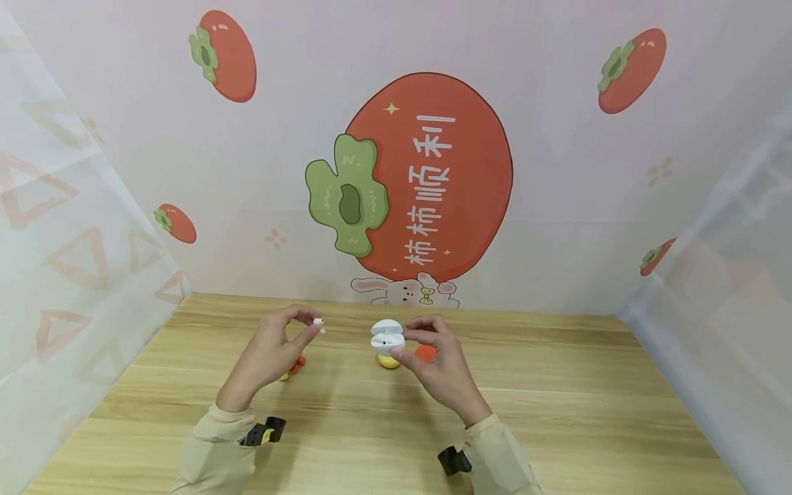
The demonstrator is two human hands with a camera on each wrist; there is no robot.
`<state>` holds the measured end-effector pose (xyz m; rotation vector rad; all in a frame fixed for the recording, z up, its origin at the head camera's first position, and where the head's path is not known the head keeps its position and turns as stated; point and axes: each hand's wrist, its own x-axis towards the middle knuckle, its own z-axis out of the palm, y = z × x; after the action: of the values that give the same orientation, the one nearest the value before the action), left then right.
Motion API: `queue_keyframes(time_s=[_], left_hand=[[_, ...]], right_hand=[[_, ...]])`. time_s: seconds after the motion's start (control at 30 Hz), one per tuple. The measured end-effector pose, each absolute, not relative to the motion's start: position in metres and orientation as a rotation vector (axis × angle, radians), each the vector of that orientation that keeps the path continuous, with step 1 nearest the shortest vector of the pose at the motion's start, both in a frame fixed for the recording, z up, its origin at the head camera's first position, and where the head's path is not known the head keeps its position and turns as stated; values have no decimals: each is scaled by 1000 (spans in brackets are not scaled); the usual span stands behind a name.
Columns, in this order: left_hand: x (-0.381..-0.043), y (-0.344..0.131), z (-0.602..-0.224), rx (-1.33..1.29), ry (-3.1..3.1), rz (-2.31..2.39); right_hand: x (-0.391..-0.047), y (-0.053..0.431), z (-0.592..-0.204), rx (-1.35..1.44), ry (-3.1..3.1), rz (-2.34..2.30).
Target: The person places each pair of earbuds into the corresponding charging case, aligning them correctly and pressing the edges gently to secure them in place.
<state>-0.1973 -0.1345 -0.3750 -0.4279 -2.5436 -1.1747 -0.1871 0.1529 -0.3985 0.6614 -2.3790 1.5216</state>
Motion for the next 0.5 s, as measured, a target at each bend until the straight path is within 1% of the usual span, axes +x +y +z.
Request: queue_keyframes(time_s=[0.5], left_hand=[[-190, -121, -367, -565, -2384, -1245]], right_hand=[[-185, 150, -399, 658, -2360, 1458]])
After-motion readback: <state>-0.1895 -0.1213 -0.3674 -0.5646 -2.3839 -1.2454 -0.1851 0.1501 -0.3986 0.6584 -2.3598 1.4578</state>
